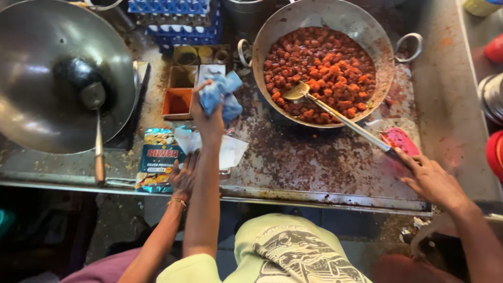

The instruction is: The person pours a red liquid from a bottle into a large wok containing a red sauce and stirs it with a ladle. They then add a large quantity of pre-cooked meat pieces from a blue bowl into the wok and continue to stir the mixture thoroughly.

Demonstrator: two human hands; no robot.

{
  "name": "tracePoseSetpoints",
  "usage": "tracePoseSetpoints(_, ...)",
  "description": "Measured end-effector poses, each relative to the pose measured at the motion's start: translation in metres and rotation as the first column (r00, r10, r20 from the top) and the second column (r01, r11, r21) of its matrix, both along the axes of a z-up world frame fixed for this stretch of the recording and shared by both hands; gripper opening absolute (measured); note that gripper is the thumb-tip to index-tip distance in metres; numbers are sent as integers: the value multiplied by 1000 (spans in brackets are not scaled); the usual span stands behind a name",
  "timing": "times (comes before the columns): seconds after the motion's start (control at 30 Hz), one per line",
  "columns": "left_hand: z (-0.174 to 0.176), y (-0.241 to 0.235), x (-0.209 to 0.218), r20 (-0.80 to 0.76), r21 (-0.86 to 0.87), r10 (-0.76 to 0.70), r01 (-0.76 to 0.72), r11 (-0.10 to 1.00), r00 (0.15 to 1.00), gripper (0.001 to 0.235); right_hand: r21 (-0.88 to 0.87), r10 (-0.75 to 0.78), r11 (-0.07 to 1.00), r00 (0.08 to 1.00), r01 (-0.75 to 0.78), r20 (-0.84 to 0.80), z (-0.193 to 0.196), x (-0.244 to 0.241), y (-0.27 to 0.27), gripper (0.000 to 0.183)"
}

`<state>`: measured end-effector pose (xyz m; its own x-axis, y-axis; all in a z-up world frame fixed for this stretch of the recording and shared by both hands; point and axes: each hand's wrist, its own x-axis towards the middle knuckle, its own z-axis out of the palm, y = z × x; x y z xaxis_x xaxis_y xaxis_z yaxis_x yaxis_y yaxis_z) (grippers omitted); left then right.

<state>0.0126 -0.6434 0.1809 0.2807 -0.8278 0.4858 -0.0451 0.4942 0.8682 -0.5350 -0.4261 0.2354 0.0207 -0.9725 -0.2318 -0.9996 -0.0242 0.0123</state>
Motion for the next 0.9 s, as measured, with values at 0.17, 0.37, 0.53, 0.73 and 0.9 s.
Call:
tracePoseSetpoints(0.17, 65, -31, -32, 26, -65, -60, 62, 996, 998, 44, -45, 31, 999, 973, -21, 229, -33, 25, -7, 72)
tracePoseSetpoints(0.37, 77, -42, -20, 87, -89, -39, 46, 995, 995, 47, 65, 13, 998, 980, 0, -200, 119, 5, 25, 66)
tracePoseSetpoints(0.53, 59, -31, -1, 9, -12, -35, 35, 999, 999, 43, -282, -82, 959, 986, 38, -146, 153, 32, 29, 45)
tracePoseSetpoints(0.73, 64, -34, -20, 226, -123, 76, -49, 991, 971, 60, -415, 11, 908, 991, -67, -135, 138, 95, -35, 53)
tracePoseSetpoints(0.9, 69, -27, -6, 41, -4, -64, 64, 998, 997, 57, -312, -164, 923, 964, 225, 210, 174, 50, -20, 48)
